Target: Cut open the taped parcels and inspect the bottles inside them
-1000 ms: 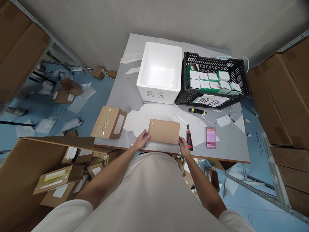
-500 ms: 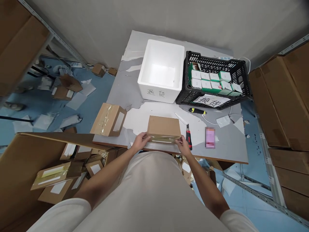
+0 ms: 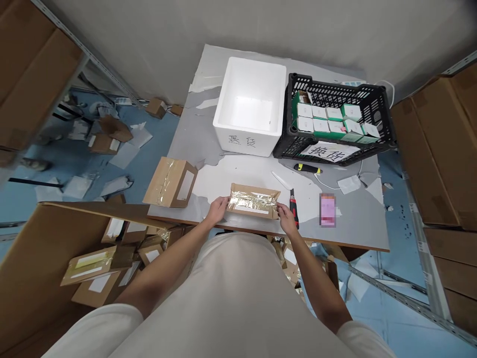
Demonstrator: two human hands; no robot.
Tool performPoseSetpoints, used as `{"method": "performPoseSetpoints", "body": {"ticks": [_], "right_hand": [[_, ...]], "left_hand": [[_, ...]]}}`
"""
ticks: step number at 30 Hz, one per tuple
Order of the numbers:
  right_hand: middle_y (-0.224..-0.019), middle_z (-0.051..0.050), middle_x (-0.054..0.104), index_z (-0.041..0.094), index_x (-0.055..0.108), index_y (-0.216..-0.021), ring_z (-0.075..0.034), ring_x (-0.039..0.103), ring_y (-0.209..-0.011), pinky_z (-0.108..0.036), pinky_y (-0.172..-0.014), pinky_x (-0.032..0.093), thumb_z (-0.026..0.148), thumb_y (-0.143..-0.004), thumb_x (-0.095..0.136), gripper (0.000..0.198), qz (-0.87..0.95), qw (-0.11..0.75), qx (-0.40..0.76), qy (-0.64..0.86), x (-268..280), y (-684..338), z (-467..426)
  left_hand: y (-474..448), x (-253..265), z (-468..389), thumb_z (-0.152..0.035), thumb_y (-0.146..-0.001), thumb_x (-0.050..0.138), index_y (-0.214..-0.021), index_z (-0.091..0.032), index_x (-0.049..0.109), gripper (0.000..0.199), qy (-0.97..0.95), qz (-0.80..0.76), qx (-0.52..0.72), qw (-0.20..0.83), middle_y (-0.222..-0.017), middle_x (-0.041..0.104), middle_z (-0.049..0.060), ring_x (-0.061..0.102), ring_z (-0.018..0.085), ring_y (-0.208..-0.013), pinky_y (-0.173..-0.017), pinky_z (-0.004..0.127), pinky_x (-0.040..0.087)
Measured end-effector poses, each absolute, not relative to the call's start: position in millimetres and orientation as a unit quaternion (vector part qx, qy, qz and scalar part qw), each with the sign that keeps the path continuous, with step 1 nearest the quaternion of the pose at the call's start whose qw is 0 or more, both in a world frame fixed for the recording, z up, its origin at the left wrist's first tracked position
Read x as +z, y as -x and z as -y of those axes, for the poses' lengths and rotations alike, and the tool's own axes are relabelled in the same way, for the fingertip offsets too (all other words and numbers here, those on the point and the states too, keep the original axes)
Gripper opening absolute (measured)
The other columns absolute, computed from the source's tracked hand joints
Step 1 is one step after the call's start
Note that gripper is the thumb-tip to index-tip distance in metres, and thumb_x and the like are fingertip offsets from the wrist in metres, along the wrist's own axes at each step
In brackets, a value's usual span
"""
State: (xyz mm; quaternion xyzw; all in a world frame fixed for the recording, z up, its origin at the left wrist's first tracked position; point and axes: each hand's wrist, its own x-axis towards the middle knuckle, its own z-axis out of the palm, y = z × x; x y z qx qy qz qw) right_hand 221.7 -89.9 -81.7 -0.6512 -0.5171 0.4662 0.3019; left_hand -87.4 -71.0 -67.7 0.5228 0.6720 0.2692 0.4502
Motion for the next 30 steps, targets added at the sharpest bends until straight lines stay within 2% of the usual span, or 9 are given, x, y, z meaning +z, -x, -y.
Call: {"method": "performPoseSetpoints", "body": {"ticks": [3,7,9,12,16,19,22,26,30], "right_hand": [[-0.132,-0.012,0.053,0.021,0.052,-0.126,-0.021,0.058,-0.113,-0.04,-0.096,0.046,0.033,-0.084,0.045,0.044,0.51,0.312,0.51,0.618,-94,-228,99],[-0.137,-0.011,0.05,0.023,0.038,-0.136,-0.022,0.051,-0.123,-0.042,-0.101,0.043,0.023,-0.072,0.06,0.068,0.522,0.267,0.547,0.598,-100,-226,108],[-0.135,-0.011,0.051,0.023,0.035,-0.138,-0.023,0.053,-0.121,-0.042,-0.101,0.043,0.024,-0.07,0.064,0.073,0.521,0.27,0.547,0.596,-98,-223,108],[-0.129,-0.011,0.056,0.022,0.038,-0.135,-0.022,0.057,-0.113,-0.041,-0.096,0.047,0.034,-0.076,0.061,0.065,0.517,0.283,0.536,0.605,-89,-221,100],[-0.106,-0.011,0.065,0.017,0.057,-0.109,-0.023,0.061,-0.096,-0.04,-0.086,0.049,0.049,-0.086,0.044,0.042,0.562,0.211,0.462,0.652,-76,-218,80],[-0.089,-0.013,0.065,0.017,0.06,-0.082,-0.027,0.06,-0.087,-0.043,-0.083,0.047,0.057,-0.088,0.035,0.048,0.573,0.172,0.417,0.684,-73,-211,68],[-0.085,-0.014,0.064,0.018,0.059,-0.076,-0.027,0.06,-0.084,-0.042,-0.081,0.047,0.061,-0.087,0.031,0.053,0.567,0.167,0.413,0.693,-76,-206,64],[-0.097,-0.015,0.066,0.016,0.064,-0.088,-0.028,0.06,-0.095,-0.041,-0.088,0.046,0.064,-0.087,0.029,0.059,0.555,0.179,0.422,0.694,-80,-206,68],[-0.118,-0.014,0.064,0.014,0.06,-0.116,-0.025,0.058,-0.111,-0.041,-0.096,0.044,0.059,-0.09,0.022,0.064,0.526,0.211,0.445,0.693,-87,-212,78]], "left_hand": [[94,-83,79,-0.04,-0.081,0.046,-0.111,-0.014,0.064,0.044,-0.49,-0.63,0.302,0.521,-0.117,0.065,0.011,0.062,0.022,-0.103,-0.092,0.037,0.048],[93,-100,87,-0.033,-0.064,0.065,-0.126,-0.013,0.053,0.066,-0.475,-0.588,0.303,0.581,-0.126,0.059,0.014,0.056,0.027,-0.115,-0.099,0.043,0.044],[91,-101,88,-0.034,-0.063,0.067,-0.126,-0.013,0.053,0.068,-0.474,-0.578,0.311,0.587,-0.125,0.06,0.014,0.056,0.027,-0.116,-0.101,0.043,0.043],[88,-94,84,-0.041,-0.066,0.067,-0.119,-0.014,0.058,0.06,-0.478,-0.586,0.321,0.57,-0.12,0.061,0.013,0.058,0.025,-0.11,-0.094,0.04,0.048],[87,-80,68,-0.05,-0.077,0.056,-0.102,-0.015,0.067,0.044,-0.519,-0.642,0.28,0.49,-0.101,0.065,0.009,0.061,0.021,-0.092,-0.082,0.034,0.05],[85,-78,55,-0.051,-0.083,0.048,-0.087,-0.016,0.071,0.042,-0.531,-0.676,0.249,0.447,-0.084,0.064,0.006,0.06,0.02,-0.082,-0.081,0.034,0.047],[84,-83,48,-0.051,-0.082,0.049,-0.086,-0.017,0.072,0.041,-0.524,-0.682,0.248,0.446,-0.08,0.064,0.005,0.059,0.02,-0.081,-0.081,0.033,0.046],[86,-91,50,-0.052,-0.081,0.051,-0.092,-0.017,0.072,0.043,-0.51,-0.685,0.253,0.456,-0.088,0.066,0.006,0.061,0.022,-0.086,-0.084,0.034,0.047],[88,-100,60,-0.049,-0.087,0.037,-0.104,-0.014,0.068,0.05,-0.485,-0.674,0.27,0.487,-0.102,0.067,0.01,0.063,0.022,-0.094,-0.082,0.034,0.051]]}}
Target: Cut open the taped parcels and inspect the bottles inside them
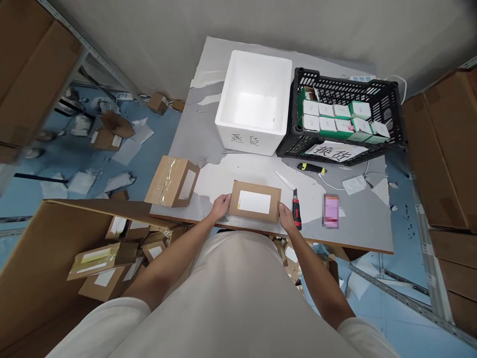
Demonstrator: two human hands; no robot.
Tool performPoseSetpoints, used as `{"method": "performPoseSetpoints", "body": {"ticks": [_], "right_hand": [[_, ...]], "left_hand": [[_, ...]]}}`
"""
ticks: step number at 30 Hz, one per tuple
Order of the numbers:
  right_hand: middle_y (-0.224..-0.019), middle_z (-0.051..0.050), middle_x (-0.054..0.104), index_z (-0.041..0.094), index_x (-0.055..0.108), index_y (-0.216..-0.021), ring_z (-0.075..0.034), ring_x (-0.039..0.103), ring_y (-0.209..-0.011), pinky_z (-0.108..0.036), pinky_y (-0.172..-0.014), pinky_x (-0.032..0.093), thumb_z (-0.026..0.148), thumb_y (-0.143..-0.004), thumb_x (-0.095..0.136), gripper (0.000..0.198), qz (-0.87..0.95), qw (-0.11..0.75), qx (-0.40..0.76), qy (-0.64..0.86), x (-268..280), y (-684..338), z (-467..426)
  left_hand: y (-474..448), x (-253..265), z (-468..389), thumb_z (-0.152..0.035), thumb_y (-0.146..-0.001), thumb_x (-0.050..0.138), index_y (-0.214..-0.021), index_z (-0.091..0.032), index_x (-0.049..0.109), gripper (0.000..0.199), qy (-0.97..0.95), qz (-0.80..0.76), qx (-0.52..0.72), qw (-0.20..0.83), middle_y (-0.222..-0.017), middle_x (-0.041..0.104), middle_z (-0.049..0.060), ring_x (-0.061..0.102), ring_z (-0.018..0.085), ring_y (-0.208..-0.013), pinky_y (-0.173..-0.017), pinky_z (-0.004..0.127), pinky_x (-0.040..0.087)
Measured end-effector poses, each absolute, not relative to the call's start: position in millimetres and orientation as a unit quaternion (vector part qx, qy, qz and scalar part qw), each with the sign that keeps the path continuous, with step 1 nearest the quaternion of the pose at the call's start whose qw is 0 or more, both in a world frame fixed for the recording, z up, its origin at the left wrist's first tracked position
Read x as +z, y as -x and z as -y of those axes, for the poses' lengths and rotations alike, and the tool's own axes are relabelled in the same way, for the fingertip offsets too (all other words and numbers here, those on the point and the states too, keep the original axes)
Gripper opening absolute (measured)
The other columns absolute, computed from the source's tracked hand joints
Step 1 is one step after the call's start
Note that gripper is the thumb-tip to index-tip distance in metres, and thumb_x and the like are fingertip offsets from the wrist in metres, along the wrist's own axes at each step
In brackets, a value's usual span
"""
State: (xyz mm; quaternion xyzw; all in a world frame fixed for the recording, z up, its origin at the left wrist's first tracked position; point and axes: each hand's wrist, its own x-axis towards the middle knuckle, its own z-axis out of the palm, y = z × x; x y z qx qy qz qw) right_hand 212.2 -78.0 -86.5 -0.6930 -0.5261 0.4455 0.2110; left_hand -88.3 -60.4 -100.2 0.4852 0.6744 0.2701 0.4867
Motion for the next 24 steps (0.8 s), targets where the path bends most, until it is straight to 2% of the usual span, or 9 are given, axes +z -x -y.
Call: {"method": "performPoseSetpoints", "body": {"ticks": [2,5,8,11,14,19,21,24], "right_hand": [[-0.124,-0.014,0.062,0.014,0.055,-0.124,-0.024,0.058,-0.112,-0.04,-0.096,0.046,0.052,-0.091,0.025,0.059,0.502,0.242,0.469,0.685,-92,-216,85],[-0.129,-0.013,0.058,0.015,0.05,-0.13,-0.023,0.057,-0.115,-0.041,-0.1,0.044,0.039,-0.086,0.04,0.051,0.496,0.264,0.498,0.661,-99,-223,97],[-0.136,-0.01,0.052,0.019,0.041,-0.138,-0.023,0.054,-0.119,-0.042,-0.103,0.041,0.026,-0.075,0.054,0.064,0.53,0.234,0.53,0.62,-103,-225,105],[-0.135,-0.008,0.053,0.022,0.039,-0.138,-0.024,0.053,-0.12,-0.044,-0.103,0.04,0.021,-0.07,0.061,0.072,0.548,0.208,0.546,0.599,-104,-223,108],[-0.127,-0.009,0.057,0.021,0.047,-0.13,-0.024,0.054,-0.116,-0.043,-0.101,0.042,0.025,-0.075,0.059,0.057,0.557,0.214,0.546,0.588,-100,-220,106],[-0.113,-0.01,0.057,0.019,0.057,-0.11,-0.021,0.056,-0.103,-0.036,-0.088,0.048,0.041,-0.086,0.047,0.034,0.6,0.211,0.503,0.585,-78,-228,90],[-0.1,-0.008,0.059,0.018,0.059,-0.096,-0.021,0.057,-0.094,-0.037,-0.085,0.047,0.045,-0.089,0.039,0.034,0.628,0.184,0.457,0.602,-65,-230,78],[-0.088,-0.009,0.06,0.019,0.057,-0.084,-0.023,0.056,-0.086,-0.039,-0.082,0.045,0.051,-0.093,0.025,0.046,0.643,0.151,0.401,0.635,-47,-227,61]], "left_hand": [[91,-105,67,-0.044,-0.088,0.034,-0.113,-0.013,0.063,0.05,-0.476,-0.664,0.278,0.506,-0.11,0.066,0.012,0.064,0.022,-0.098,-0.082,0.035,0.053],[99,-113,79,-0.035,-0.078,0.048,-0.118,-0.014,0.06,0.047,-0.476,-0.646,0.28,0.528,-0.117,0.065,0.012,0.062,0.023,-0.105,-0.09,0.038,0.051],[106,-118,89,-0.028,-0.066,0.06,-0.121,-0.017,0.06,0.056,-0.498,-0.61,0.269,0.555,-0.121,0.063,0.011,0.059,0.027,-0.113,-0.097,0.044,0.047],[107,-119,96,-0.031,-0.065,0.066,-0.123,-0.017,0.057,0.061,-0.529,-0.559,0.257,0.584,-0.123,0.062,0.01,0.054,0.029,-0.12,-0.101,0.046,0.043],[105,-110,96,-0.042,-0.07,0.066,-0.119,-0.016,0.06,0.055,-0.54,-0.549,0.261,0.582,-0.116,0.065,0.01,0.057,0.028,-0.114,-0.099,0.044,0.045],[100,-75,81,-0.05,-0.081,0.054,-0.103,-0.019,0.067,0.041,-0.598,-0.588,0.23,0.494,-0.101,0.065,0.009,0.062,0.023,-0.094,-0.083,0.034,0.051],[94,-61,70,-0.051,-0.085,0.047,-0.097,-0.019,0.068,0.04,-0.62,-0.615,0.208,0.441,-0.09,0.065,0.008,0.061,0.021,-0.084,-0.078,0.032,0.049],[83,-47,52,-0.053,-0.088,0.04,-0.083,-0.018,0.068,0.046,-0.62,-0.663,0.177,0.381,-0.076,0.064,0.006,0.059,0.021,-0.075,-0.072,0.031,0.044]]}}
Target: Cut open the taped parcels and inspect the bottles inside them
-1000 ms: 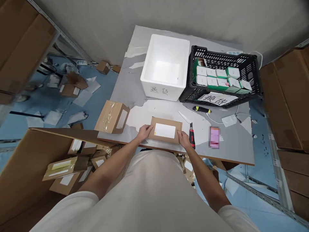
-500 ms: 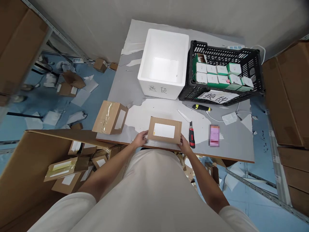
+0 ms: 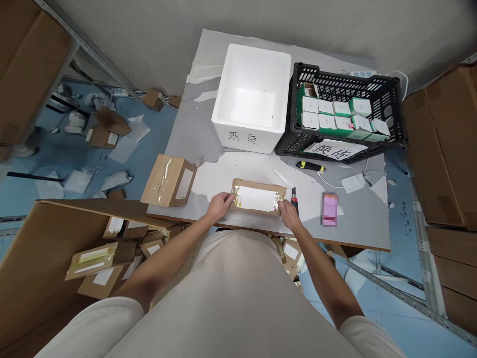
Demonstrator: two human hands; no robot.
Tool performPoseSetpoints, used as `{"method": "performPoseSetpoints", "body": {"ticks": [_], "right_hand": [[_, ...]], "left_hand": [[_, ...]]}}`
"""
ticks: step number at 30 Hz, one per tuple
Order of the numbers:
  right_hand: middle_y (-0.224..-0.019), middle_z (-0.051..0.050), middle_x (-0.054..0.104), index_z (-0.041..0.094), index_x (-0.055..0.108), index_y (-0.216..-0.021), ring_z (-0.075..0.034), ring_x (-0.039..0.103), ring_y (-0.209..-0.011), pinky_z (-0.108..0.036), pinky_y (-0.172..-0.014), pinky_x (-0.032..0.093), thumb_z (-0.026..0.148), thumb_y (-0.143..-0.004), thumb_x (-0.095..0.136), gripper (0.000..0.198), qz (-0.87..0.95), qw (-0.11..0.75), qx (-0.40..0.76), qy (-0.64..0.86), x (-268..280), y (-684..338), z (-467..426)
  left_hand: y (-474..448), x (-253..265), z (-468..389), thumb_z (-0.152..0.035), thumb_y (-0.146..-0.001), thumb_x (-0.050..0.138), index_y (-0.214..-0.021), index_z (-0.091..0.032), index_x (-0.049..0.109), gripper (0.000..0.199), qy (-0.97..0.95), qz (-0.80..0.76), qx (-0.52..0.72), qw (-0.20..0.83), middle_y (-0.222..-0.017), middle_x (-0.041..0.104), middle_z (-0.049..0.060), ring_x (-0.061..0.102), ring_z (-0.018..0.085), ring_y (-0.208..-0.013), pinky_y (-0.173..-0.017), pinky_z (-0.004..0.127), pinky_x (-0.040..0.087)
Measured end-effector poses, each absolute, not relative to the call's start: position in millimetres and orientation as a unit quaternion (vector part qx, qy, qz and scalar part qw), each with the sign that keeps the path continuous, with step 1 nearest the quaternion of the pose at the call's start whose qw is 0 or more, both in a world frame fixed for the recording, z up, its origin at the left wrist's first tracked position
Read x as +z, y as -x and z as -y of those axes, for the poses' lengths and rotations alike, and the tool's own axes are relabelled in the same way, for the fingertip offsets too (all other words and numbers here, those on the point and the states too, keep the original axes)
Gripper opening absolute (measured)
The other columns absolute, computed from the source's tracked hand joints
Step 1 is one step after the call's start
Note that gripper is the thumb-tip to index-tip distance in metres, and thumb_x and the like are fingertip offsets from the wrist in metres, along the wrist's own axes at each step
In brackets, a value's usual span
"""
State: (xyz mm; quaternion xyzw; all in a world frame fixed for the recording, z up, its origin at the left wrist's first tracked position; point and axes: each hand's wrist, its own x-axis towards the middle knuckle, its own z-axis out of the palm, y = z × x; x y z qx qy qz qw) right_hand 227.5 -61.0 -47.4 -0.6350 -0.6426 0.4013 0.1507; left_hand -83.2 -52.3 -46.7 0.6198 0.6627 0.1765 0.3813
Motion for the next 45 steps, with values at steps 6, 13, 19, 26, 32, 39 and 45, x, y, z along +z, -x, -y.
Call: {"method": "performPoseSetpoints", "body": {"ticks": [6,13,19,26,32,39,45], "right_hand": [[-0.086,-0.01,0.064,0.018,0.059,-0.082,-0.025,0.058,-0.084,-0.039,-0.079,0.045,0.059,-0.092,0.019,0.059,0.626,0.117,0.395,0.662,-45,-219,43],[-0.105,-0.014,0.063,0.014,0.057,-0.118,-0.025,0.059,-0.092,-0.041,-0.086,0.045,0.055,-0.09,0.029,0.057,0.55,0.16,0.38,0.726,-75,-252,64],[-0.122,-0.019,0.051,0.017,0.044,-0.131,-0.035,0.051,-0.112,-0.049,-0.09,0.043,0.047,-0.071,0.063,0.069,0.479,0.079,0.27,0.831,-107,-277,79],[-0.109,-0.017,0.058,0.013,0.042,-0.133,-0.03,0.058,-0.101,-0.045,-0.088,0.045,0.029,-0.078,0.049,0.058,0.51,0.07,0.299,0.803,-84,-299,89],[-0.126,-0.013,0.054,0.023,0.024,-0.148,-0.027,0.054,-0.111,-0.041,-0.091,0.046,0.027,-0.09,0.037,0.06,0.729,0.1,0.286,0.614,7,-263,75],[-0.114,-0.005,0.061,0.037,0.035,-0.143,-0.018,0.064,-0.087,-0.027,-0.073,0.046,0.007,-0.085,0.039,0.066,0.884,-0.092,0.257,0.38,32,-171,0],[-0.111,-0.006,0.062,0.037,0.034,-0.144,-0.021,0.064,-0.084,-0.029,-0.071,0.044,0.009,-0.084,0.044,0.067,0.903,-0.147,0.201,0.349,32,-164,-8]], "left_hand": [[71,-42,37,-0.059,-0.088,0.036,-0.06,-0.019,0.059,0.054,-0.59,-0.704,0.143,0.367,-0.056,0.056,0.002,0.051,0.017,-0.06,-0.059,0.027,0.035],[73,-48,43,-0.058,-0.089,0.033,-0.071,-0.019,0.063,0.053,-0.575,-0.707,0.161,0.379,-0.066,0.063,0.004,0.054,0.018,-0.065,-0.062,0.027,0.039],[75,-45,53,-0.051,-0.093,0.029,-0.099,-0.014,0.065,0.052,-0.575,-0.713,0.182,0.358,-0.092,0.067,0.011,0.061,0.022,-0.082,-0.076,0.034,0.047],[66,-36,85,-0.037,-0.089,0.049,-0.124,-0.019,0.055,0.039,-0.765,-0.547,0.242,0.239,-0.131,0.053,0.015,0.043,0.029,-0.128,-0.107,0.048,0.033],[49,-60,87,-0.018,-0.093,0.035,-0.133,-0.018,0.047,0.042,-0.827,-0.435,0.216,0.283,-0.137,0.051,0.014,0.035,0.026,-0.137,-0.112,0.052,0.028],[48,-74,85,-0.01,-0.091,0.031,-0.13,-0.016,0.05,0.044,-0.823,-0.431,0.233,0.286,-0.136,0.053,0.014,0.037,0.023,-0.136,-0.111,0.049,0.03],[46,-73,86,-0.011,-0.092,0.03,-0.13,-0.016,0.051,0.044,-0.815,-0.439,0.245,0.287,-0.136,0.053,0.013,0.038,0.022,-0.135,-0.11,0.048,0.032]]}}
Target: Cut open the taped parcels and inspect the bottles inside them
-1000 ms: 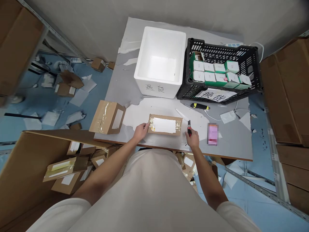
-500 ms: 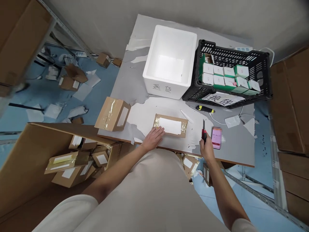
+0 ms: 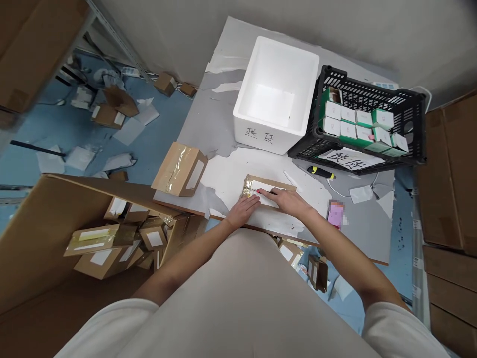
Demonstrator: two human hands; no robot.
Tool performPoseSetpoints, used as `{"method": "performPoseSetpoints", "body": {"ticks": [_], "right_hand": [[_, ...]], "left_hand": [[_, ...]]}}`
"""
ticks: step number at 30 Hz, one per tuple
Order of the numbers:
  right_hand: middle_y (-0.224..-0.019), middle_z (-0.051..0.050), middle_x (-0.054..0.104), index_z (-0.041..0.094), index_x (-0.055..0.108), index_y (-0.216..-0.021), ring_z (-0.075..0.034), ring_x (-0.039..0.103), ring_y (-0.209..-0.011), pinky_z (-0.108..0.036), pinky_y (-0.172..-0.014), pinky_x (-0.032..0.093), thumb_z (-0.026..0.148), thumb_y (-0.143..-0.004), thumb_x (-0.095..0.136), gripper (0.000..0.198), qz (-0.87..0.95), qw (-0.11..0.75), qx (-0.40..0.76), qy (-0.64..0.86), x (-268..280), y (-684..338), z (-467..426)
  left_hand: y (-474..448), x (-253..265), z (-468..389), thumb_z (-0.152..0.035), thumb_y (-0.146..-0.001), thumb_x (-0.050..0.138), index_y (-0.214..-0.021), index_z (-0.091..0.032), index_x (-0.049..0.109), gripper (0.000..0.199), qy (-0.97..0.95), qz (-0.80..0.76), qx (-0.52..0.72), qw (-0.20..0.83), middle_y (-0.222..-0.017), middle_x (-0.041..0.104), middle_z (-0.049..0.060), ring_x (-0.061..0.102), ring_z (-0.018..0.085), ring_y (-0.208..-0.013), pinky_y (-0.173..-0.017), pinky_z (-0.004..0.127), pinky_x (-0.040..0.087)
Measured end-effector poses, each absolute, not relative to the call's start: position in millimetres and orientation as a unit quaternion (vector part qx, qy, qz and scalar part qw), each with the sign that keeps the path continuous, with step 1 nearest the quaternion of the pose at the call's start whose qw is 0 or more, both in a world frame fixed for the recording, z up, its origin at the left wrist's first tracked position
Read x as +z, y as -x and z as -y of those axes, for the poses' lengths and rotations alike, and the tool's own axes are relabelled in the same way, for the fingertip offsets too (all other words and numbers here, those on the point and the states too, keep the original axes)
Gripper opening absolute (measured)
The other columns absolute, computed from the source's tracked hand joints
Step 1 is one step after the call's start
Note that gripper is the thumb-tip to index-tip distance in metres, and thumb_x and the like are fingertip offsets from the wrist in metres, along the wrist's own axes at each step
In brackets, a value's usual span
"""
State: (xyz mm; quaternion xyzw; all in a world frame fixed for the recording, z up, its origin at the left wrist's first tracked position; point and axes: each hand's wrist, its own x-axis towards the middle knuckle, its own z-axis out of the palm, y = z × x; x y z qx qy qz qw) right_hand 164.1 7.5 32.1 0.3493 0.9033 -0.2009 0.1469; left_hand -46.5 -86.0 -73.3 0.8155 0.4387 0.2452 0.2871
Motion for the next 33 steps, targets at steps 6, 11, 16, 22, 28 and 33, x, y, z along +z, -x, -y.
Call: {"method": "performPoseSetpoints", "body": {"ticks": [6,11,16,22,28,33], "right_hand": [[-0.104,-0.01,0.062,0.039,0.031,-0.145,-0.021,0.065,-0.078,-0.031,-0.069,0.042,0.005,-0.086,0.038,0.068,-0.89,0.199,-0.162,-0.376,46,-160,0],[-0.109,-0.011,0.061,0.038,0.019,-0.148,-0.019,0.065,-0.078,-0.027,-0.062,0.041,0.005,-0.087,0.035,0.071,-0.869,0.308,-0.099,-0.374,68,-192,9],[-0.104,-0.009,0.061,0.04,0.011,-0.149,-0.019,0.065,-0.075,-0.026,-0.054,0.037,-0.003,-0.08,0.035,0.084,-0.834,0.385,-0.053,-0.393,84,-256,23],[-0.103,-0.007,0.062,0.04,0.015,-0.148,-0.017,0.062,-0.073,-0.023,-0.05,0.032,-0.004,-0.078,0.036,0.085,-0.844,0.345,-0.042,-0.409,78,-284,42],[-0.104,-0.003,0.064,0.041,0.018,-0.148,-0.012,0.061,-0.067,-0.021,-0.049,0.033,-0.005,-0.074,0.037,0.089,-0.838,0.264,-0.091,-0.468,98,-311,63],[-0.103,-0.005,0.066,0.034,0.035,-0.144,-0.015,0.061,-0.071,-0.025,-0.06,0.047,0.022,-0.092,0.037,0.053,-0.778,0.044,-0.216,-0.588,81,-340,85]], "left_hand": [[47,-79,88,-0.009,-0.093,0.029,-0.131,-0.016,0.05,0.044,-0.822,-0.438,0.245,0.268,-0.135,0.054,0.013,0.039,0.022,-0.135,-0.11,0.047,0.033],[45,-81,88,-0.006,-0.092,0.03,-0.133,-0.015,0.047,0.045,-0.857,-0.429,0.228,0.173,-0.133,0.056,0.012,0.041,0.022,-0.134,-0.107,0.045,0.038],[43,-79,88,-0.003,-0.091,0.032,-0.133,-0.015,0.047,0.047,-0.872,-0.428,0.212,0.109,-0.131,0.057,0.012,0.045,0.023,-0.13,-0.104,0.044,0.041],[43,-75,87,-0.001,-0.088,0.035,-0.133,-0.017,0.048,0.05,-0.872,-0.43,0.195,0.132,-0.13,0.059,0.011,0.047,0.022,-0.129,-0.104,0.043,0.041],[42,-63,86,0.001,-0.085,0.034,-0.129,-0.016,0.052,0.051,-0.882,-0.436,0.137,0.117,-0.128,0.06,0.011,0.05,0.023,-0.126,-0.102,0.043,0.041],[38,-43,83,-0.009,-0.088,0.039,-0.124,-0.018,0.056,0.041,-0.872,-0.46,0.103,0.135,-0.127,0.061,0.01,0.052,0.024,-0.123,-0.096,0.042,0.042]]}}
